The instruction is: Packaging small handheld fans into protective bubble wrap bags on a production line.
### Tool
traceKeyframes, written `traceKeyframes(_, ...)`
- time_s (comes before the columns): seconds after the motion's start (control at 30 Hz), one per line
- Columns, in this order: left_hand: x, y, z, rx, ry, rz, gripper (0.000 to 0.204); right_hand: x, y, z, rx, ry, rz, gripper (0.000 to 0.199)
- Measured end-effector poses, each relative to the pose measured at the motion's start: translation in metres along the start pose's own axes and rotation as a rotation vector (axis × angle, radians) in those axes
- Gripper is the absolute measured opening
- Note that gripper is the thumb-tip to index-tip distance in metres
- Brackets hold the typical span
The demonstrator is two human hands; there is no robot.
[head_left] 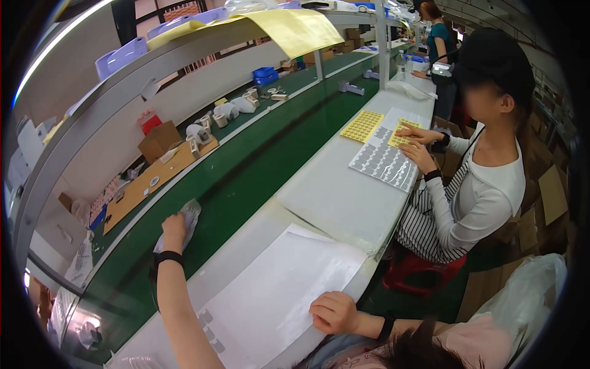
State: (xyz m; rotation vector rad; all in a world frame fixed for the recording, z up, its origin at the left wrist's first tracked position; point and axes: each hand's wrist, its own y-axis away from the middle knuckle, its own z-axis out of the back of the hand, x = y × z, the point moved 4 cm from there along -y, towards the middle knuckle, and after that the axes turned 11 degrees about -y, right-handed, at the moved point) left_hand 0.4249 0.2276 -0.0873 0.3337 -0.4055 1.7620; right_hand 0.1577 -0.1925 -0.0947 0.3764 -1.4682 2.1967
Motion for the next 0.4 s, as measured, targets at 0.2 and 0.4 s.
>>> traceKeyframes(0.2, -0.04, 0.063, 0.048, -0.342, -0.48, 0.118, 0.032, 0.003, 0.0, 0.003, 0.004, 0.03, 0.004, 0.01)
traceKeyframes(0.4, -0.118, 0.199, 0.121, -0.202, 0.186, -0.405, 0.068, -0.004, 0.0, 0.008, 0.034, -0.066, -0.061, 0.009)
